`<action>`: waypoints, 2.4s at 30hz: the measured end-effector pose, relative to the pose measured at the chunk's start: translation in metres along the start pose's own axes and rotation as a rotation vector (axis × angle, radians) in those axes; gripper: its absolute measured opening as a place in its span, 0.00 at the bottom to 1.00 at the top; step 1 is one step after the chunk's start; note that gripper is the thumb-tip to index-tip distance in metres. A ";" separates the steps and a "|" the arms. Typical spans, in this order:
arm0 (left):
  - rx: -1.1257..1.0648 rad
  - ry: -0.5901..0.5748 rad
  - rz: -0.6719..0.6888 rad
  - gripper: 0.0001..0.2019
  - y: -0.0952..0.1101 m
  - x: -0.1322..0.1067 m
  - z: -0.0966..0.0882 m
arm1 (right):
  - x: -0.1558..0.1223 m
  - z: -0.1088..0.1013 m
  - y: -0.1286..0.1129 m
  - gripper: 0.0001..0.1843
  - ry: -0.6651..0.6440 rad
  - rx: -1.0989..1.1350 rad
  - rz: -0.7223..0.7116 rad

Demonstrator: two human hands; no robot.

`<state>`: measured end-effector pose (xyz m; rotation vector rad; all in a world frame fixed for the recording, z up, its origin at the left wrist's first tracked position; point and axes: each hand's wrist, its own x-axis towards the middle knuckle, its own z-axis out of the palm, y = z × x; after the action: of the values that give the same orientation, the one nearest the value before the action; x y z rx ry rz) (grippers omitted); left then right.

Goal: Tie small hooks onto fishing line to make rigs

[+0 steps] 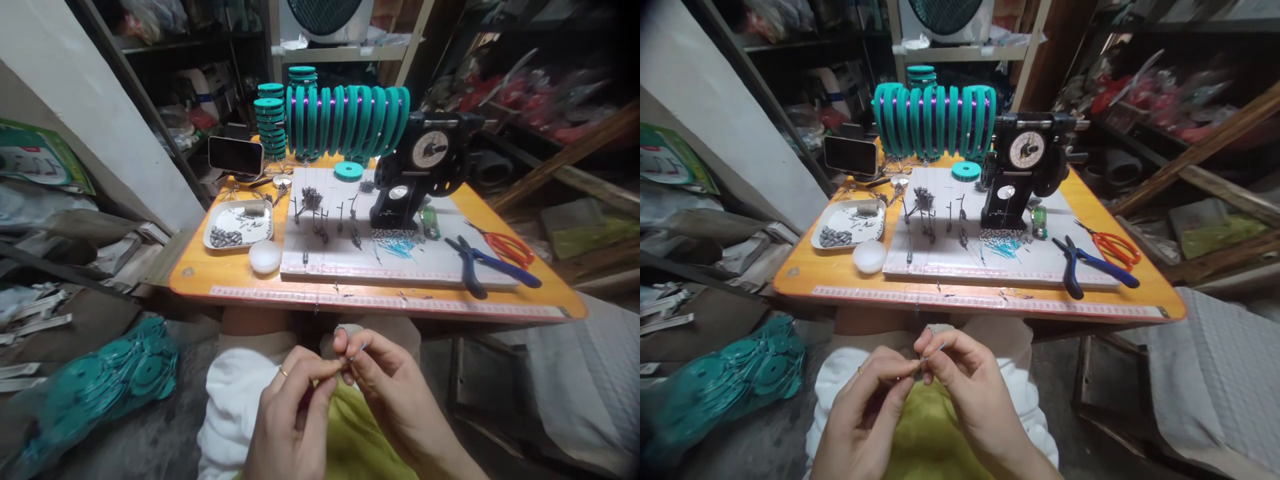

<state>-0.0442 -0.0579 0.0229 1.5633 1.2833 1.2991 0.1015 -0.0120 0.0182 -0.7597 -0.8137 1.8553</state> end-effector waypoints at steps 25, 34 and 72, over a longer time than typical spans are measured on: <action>0.082 0.002 -0.004 0.12 0.005 0.000 -0.004 | -0.002 0.002 0.001 0.04 -0.022 -0.026 0.017; 0.091 -0.009 -0.015 0.12 0.006 0.001 -0.004 | -0.003 0.002 0.001 0.04 -0.001 -0.049 0.013; 1.010 0.234 0.218 0.11 -0.067 0.106 -0.141 | 0.000 -0.033 0.019 0.06 0.300 -0.267 -0.171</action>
<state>-0.1972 0.0514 0.0197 2.3094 2.1653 1.0004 0.1179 -0.0115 -0.0160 -1.0721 -0.9080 1.4538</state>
